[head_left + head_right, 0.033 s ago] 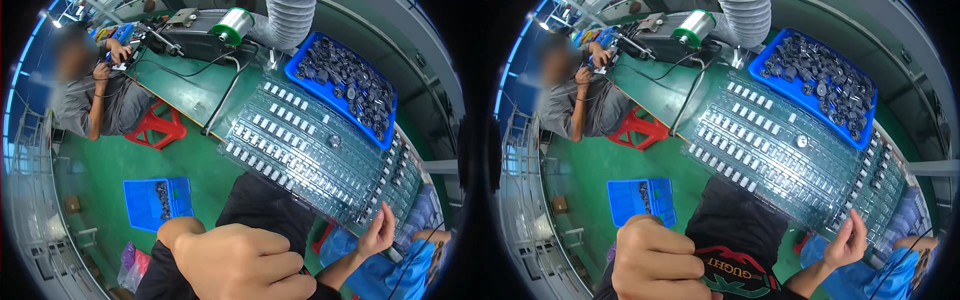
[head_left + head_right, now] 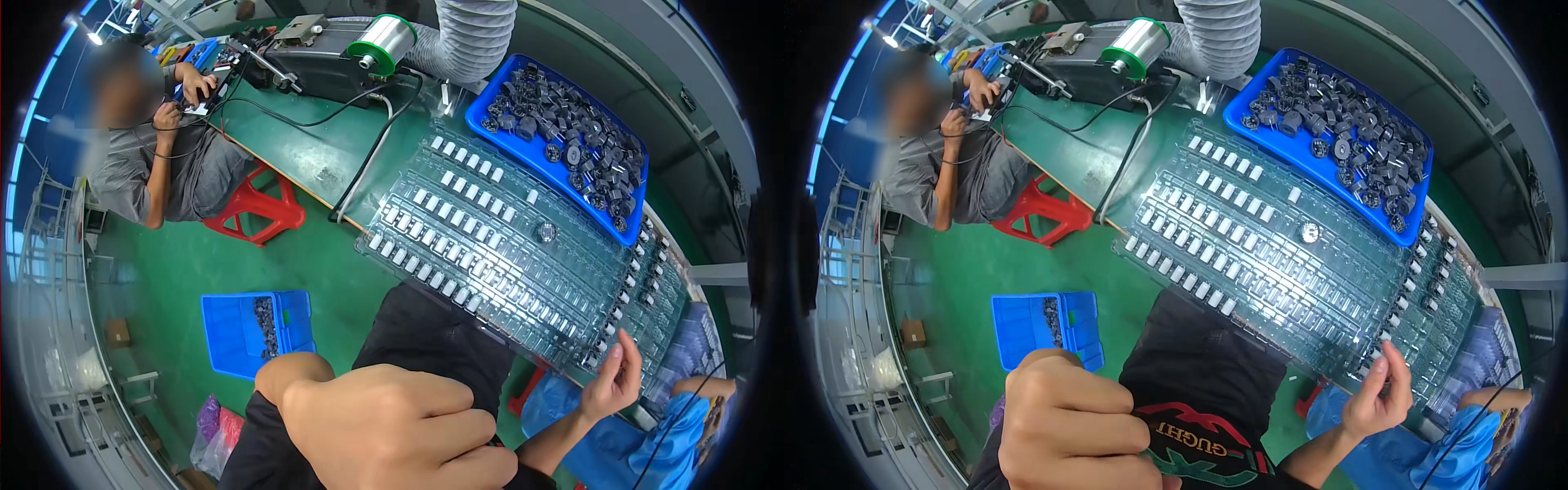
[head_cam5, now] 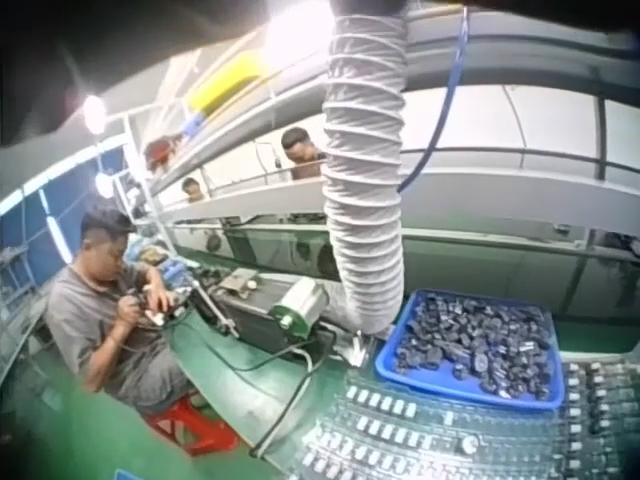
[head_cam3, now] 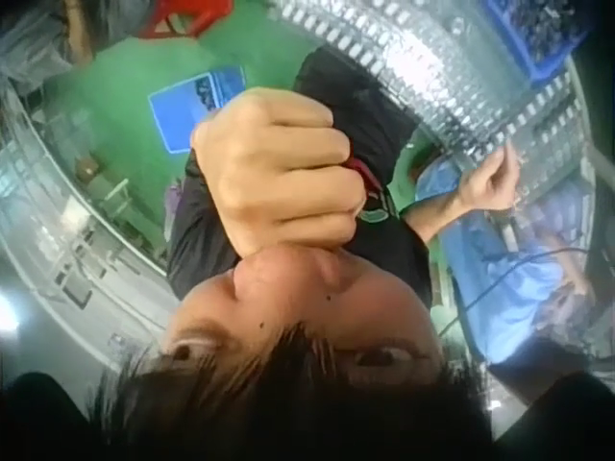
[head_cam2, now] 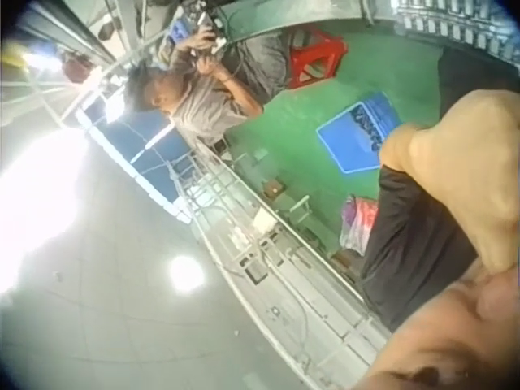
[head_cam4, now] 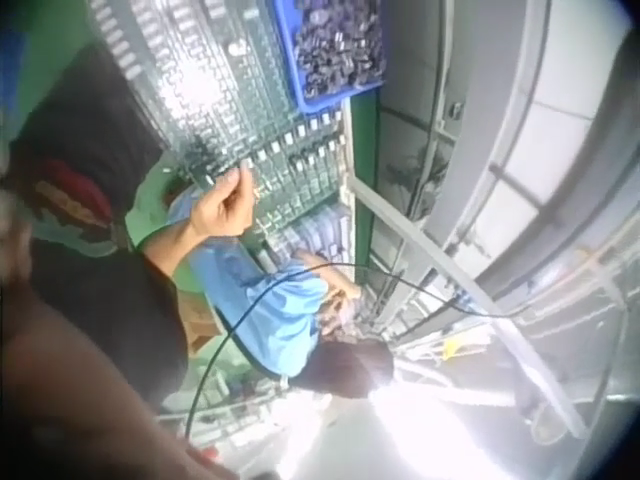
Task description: The person assembles electronic or mechanical components by hand, picking them from a blue plastic bulk bin and placing them into structural slots in clear plastic blister packaging matrices.
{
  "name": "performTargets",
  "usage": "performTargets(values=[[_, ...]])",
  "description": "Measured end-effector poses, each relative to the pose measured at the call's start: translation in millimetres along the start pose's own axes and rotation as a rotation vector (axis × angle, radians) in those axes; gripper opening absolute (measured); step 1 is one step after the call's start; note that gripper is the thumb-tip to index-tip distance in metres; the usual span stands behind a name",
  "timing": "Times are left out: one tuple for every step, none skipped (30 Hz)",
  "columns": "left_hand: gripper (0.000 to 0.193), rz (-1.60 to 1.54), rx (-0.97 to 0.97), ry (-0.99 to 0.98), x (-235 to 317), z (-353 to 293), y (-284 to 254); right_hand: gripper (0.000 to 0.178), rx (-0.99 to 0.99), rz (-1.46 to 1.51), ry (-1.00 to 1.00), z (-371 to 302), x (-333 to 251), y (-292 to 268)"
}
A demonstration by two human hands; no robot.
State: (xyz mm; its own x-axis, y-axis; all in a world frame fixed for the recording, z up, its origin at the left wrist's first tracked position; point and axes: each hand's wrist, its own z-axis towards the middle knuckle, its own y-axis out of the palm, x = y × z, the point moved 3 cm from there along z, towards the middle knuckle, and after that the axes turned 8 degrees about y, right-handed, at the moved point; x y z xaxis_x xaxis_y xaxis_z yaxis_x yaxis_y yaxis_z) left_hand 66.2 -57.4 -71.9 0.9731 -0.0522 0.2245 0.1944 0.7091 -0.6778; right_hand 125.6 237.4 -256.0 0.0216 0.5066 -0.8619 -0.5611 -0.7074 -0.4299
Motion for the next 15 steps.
performTargets(values=[[0.022, 0.003, 0.0, 0.004, 1.0, 0.7, -0.4, 0.019, -0.01, -0.009, -0.046, -0.7, 0.2, 4.0], [0.021, 0.011, -0.006, 0.001, 2.1, 1.0, -0.7, 0.019, -0.021, -0.02, -0.09, -0.8, -0.9, 7.2], [0.021, 0.016, -0.01, -0.001, 2.5, 0.7, -0.3, 0.019, -0.02, -0.022, -0.09, 0.2, -2.3, 7.9], [0.021, 0.011, -0.007, 0.003, 1.0, -0.2, 1.8, 0.018, -0.044, -0.033, -0.091, 1.7, -3.3, 9.0], [0.02, 0.032, 0.016, 0.011, -0.3, -1.5, 3.8, 0.018, -0.07, -0.045, -0.091, 2.1, -3.4, 9.6], [0.019, 0.052, 0.039, 0.017, -1.5, -3.1, 5.3, 0.018, -0.068, -0.052, -0.089, 1.0, -2.1, 9.6], [0.019, 0.045, 0.044, 0.021, -2.9, -3.6, 6.3, 0.018, -0.067, -0.074, -0.107, 0.2, -1.1, 8.8], [0.019, 0.035, 0.023, -0.005, -4.6, -4.5, 7.0, 0.018, -0.067, -0.095, -0.125, -0.6, 0.3, 8.1], [0.02, 0.027, 0.001, -0.032, -6.6, -4.7, 8.1, 0.018, -0.065, -0.1, -0.124, -1.0, 2.7, 7.3], [0.02, 0.025, 0.0, -0.028, -11.0, -2.4, 7.9, 0.018, -0.065, -0.094, -0.165, -1.1, 4.2, 8.2], [0.02, 0.072, -0.001, -0.012, -15.8, 1.4, 7.1, 0.019, -0.066, -0.086, -0.207, -1.1, 4.9, 8.6], [0.023, 0.121, -0.003, 0.004, -19.1, 4.3, 6.7, 0.019, -0.062, -0.083, -0.208, -1.5, 5.6, 7.5], [0.023, 0.119, -0.008, 0.009, -19.5, 3.0, 9.1, 0.018, -0.059, -0.089, -0.143, -3.2, 7.1, 5.9], [0.026, 0.106, -0.04, -0.011, -18.2, -0.3, 14.0, 0.018, -0.055, -0.094, -0.078, -3.6, 8.1, 5.7], [0.031, 0.094, -0.073, -0.029, -18.2, -1.2, 17.5, 0.018, -0.047, -0.091, -0.075, -2.6, 6.8, 6.7]])
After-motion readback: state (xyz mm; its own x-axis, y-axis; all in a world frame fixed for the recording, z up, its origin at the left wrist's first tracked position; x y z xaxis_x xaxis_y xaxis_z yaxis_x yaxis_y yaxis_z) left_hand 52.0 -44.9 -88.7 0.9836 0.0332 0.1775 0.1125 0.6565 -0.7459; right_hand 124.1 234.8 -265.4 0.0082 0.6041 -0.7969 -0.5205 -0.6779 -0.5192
